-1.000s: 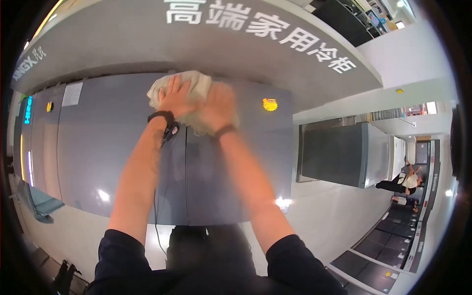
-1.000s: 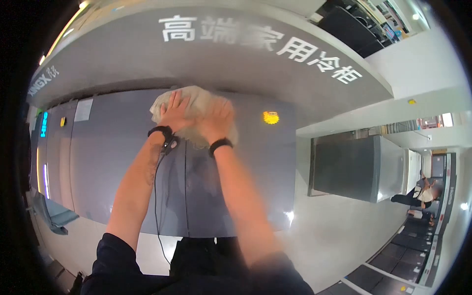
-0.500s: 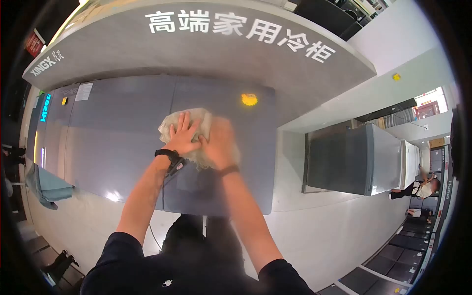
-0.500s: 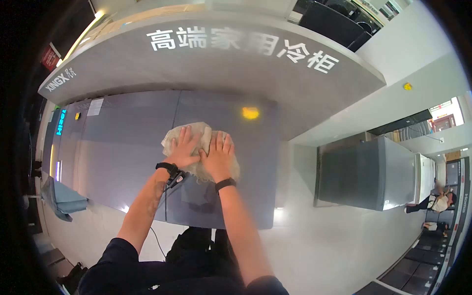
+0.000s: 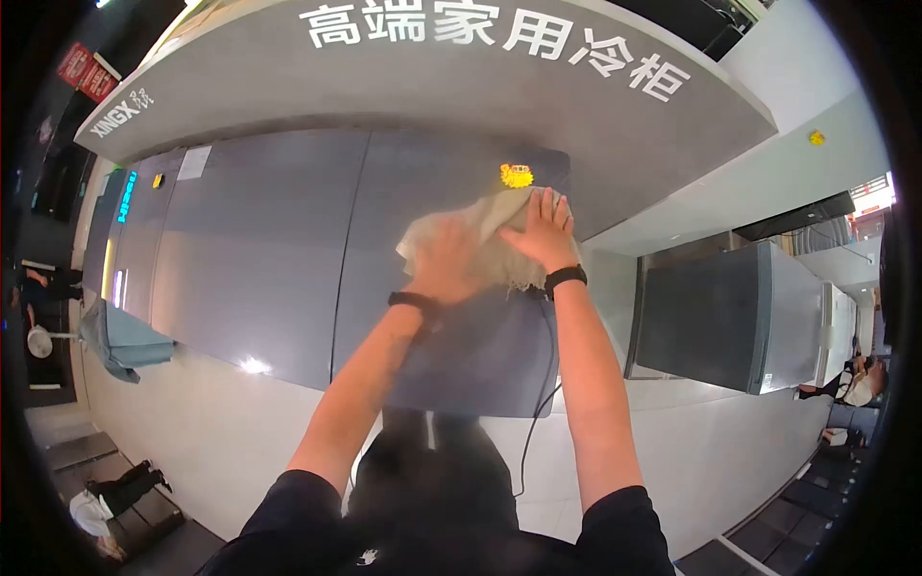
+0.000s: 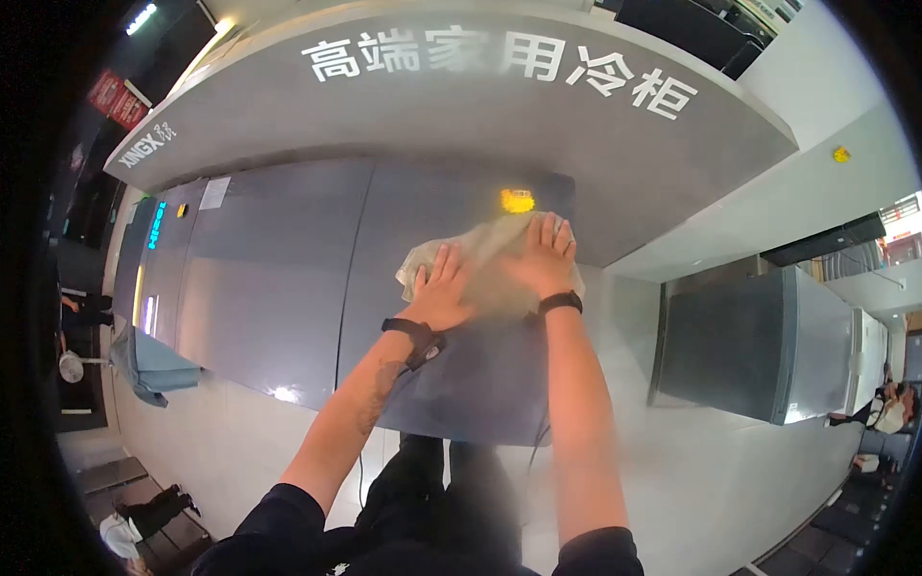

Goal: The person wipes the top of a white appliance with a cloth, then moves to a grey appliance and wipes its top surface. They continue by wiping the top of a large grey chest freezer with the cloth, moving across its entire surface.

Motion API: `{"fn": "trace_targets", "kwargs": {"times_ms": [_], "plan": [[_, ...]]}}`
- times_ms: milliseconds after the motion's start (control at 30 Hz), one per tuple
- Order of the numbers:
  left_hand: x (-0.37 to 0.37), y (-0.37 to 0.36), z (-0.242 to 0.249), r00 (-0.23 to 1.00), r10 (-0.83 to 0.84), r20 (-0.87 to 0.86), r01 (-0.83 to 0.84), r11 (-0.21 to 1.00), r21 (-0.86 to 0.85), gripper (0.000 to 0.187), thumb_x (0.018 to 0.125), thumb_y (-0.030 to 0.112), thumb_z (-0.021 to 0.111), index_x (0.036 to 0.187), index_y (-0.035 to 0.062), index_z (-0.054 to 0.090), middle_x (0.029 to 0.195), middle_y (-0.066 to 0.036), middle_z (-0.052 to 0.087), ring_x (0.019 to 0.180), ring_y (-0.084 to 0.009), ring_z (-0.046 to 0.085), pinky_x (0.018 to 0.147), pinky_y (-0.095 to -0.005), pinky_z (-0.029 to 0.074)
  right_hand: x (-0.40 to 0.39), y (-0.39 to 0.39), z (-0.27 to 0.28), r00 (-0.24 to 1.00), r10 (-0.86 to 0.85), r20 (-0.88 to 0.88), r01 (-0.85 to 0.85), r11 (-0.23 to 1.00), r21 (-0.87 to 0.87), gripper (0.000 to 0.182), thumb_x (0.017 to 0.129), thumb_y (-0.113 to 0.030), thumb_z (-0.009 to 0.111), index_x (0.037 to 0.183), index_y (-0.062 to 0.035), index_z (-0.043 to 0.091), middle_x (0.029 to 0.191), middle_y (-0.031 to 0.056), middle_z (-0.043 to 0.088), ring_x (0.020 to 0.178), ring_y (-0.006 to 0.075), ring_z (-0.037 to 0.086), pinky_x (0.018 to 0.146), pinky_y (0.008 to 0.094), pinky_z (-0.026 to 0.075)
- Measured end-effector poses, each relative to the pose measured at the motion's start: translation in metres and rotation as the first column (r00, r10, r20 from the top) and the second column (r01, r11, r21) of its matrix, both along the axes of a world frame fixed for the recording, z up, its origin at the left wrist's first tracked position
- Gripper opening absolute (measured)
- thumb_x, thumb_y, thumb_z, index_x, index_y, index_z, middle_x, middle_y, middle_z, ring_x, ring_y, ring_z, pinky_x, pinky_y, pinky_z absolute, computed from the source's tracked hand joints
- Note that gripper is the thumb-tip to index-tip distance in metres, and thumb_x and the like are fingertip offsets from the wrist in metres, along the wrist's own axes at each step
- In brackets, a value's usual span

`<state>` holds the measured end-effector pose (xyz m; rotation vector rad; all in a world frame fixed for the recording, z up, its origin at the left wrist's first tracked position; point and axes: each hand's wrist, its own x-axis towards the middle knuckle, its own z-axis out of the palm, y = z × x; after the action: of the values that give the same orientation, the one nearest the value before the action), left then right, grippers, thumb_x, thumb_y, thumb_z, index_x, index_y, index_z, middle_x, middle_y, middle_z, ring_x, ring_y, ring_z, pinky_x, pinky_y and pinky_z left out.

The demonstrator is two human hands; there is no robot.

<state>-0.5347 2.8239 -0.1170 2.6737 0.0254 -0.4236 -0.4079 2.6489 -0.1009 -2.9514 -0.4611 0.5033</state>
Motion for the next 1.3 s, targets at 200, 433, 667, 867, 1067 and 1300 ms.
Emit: {"fn": "trace_targets", "kwargs": {"times_ms": [200, 433, 667, 867, 1067, 1300], "plan": [[-0.069, 0.014, 0.004, 1.0, 0.002, 0.013, -0.002, 1.0, -0.028, 0.079, 0.087, 0.045, 0.064, 0.154, 0.0127, 0.035, 0.167, -0.019, 0.01, 0.155, -0.0376, 0.004, 0.117, -0.0645, 0.015, -0.046, 0.027, -0.031, 0.906, 0.37, 0.206, -0.4, 0.907, 0.128, 0.082, 0.086, -0.054, 0.062, 0.15, -0.0078, 0.042, 0.159, 0.0191, 0.033, 0.149, 0.0428, 0.021, 0.122, 0.0519, 0.019], [-0.051, 0.001, 0.007, 1.0, -0.005, 0.009, 0.005, 0.998, 0.058, 0.081, 0.084, 0.042, 0.067, 0.155, 0.0178, 0.035, 0.165, -0.023, 0.011, 0.153, -0.043, 0.007, 0.115, -0.0648, 0.022, -0.01, -0.023, -0.021, 0.954, 0.246, 0.174, -0.279, 0.939, 0.202, 0.091, 0.085, -0.059, 0.062, 0.156, -0.01, 0.033, 0.163, 0.0158, 0.026, 0.151, 0.0429, 0.016, 0.122, 0.0528, 0.016], [-0.03, 0.024, -0.015, 0.982, 0.055, 0.183, -0.081, 0.987, 0.135, 0.07, 0.091, 0.044, 0.057, 0.152, 0.016, 0.039, 0.164, -0.021, 0.02, 0.153, -0.0371, 0.014, 0.114, -0.0604, 0.03, -0.018, 0.001, -0.005, 0.991, 0.12, 0.057, -0.124, 0.989, 0.075, 0.095, 0.088, -0.062, 0.057, 0.159, -0.0107, 0.022, 0.166, 0.0162, 0.016, 0.154, 0.0404, 0.004, 0.123, 0.0538, 0.012], [0.004, 0.1, -0.008, 0.979, 0.185, 0.082, -0.197, 0.961, 0.194, 0.065, 0.097, 0.046, 0.047, 0.153, 0.0127, 0.038, 0.165, -0.016, 0.022, 0.154, -0.0318, 0.017, 0.114, -0.0587, 0.032, -0.07, 0.07, -0.014, 0.992, 0.057, 0.114, -0.074, 0.986, 0.149, 0.087, 0.091, -0.06, 0.052, 0.157, -0.0091, 0.029, 0.165, 0.0203, 0.016, 0.152, 0.0452, 0.006, 0.119, 0.0628, 0.011], [0.045, 0.11, -0.014, 0.985, 0.164, 0.046, -0.17, 0.942, 0.288, 0.071, 0.096, 0.046, 0.048, 0.156, 0.0133, 0.029, 0.167, -0.016, 0.012, 0.155, -0.0341, 0.009, 0.114, -0.061, 0.031, -0.065, 0.114, -0.026, 0.953, -0.02, 0.302, -0.025, 0.989, 0.145, 0.084, 0.093, -0.062, 0.05, 0.153, -0.004, 0.035, 0.157, 0.0224, 0.033, 0.147, 0.0447, 0.025, 0.117, 0.0579, 0.021], [0.098, 0.131, 0.008, 0.976, 0.146, -0.162, -0.099, 0.959, 0.266, 0.078, 0.098, 0.051, 0.041, 0.161, 0.0129, 0.014, 0.168, -0.015, -0.004, 0.155, -0.0332, -0.006, 0.118, -0.064, 0.016, -0.032, 0.162, -0.032, 0.973, -0.156, 0.17, 0.141, 0.985, 0.097, 0.083, 0.095, -0.061, 0.046, 0.157, -0.0082, 0.03, 0.165, 0.0234, 0.012, 0.15, 0.0517, 0.004, 0.114, 0.0696, 0.013]]}}
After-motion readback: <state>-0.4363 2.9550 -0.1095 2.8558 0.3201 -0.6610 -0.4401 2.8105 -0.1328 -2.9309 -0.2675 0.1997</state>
